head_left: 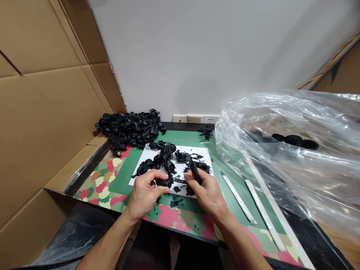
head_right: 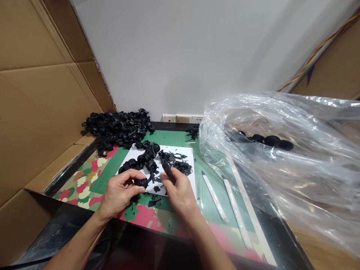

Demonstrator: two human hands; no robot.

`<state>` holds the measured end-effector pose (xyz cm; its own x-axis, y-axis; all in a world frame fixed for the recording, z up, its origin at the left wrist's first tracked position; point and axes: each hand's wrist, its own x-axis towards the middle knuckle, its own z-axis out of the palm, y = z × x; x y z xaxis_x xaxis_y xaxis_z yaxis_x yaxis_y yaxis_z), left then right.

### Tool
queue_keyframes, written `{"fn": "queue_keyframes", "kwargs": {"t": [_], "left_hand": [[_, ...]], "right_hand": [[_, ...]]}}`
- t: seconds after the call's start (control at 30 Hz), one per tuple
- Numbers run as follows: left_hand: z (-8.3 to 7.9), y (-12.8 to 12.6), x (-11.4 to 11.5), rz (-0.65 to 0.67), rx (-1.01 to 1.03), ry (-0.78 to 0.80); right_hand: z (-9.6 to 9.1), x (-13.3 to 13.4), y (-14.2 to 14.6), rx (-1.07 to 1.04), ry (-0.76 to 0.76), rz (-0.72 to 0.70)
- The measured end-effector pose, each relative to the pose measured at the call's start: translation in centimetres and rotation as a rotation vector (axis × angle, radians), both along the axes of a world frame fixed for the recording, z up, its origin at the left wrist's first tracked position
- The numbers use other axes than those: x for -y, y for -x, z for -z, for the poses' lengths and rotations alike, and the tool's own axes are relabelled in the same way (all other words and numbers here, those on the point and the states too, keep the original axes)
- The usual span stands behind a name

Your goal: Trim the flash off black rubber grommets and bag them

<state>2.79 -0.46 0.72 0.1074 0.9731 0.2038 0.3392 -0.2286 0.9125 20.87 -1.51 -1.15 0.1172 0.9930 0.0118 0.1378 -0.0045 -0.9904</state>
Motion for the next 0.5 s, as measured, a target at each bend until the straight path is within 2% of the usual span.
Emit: {"fn": "queue_keyframes", "kwargs": {"t": [0.17,0.33,0.5], "left_hand": [[-0.2,0.2,-0.2,0.034,0.146,0.130],[-0.6,0.1,-0.3,0.096,0.362,0.294],[0.0,0.4,-0.4,0.072,0.364,0.264]], "right_hand": [[0.6,0.2,0.2,-0.091,-0.016,0.014],[0.7,0.4,0.7,-0.307,0.061,0.037],[0.9,0.6,1.6,-0.406,0.147,-0.029]]}}
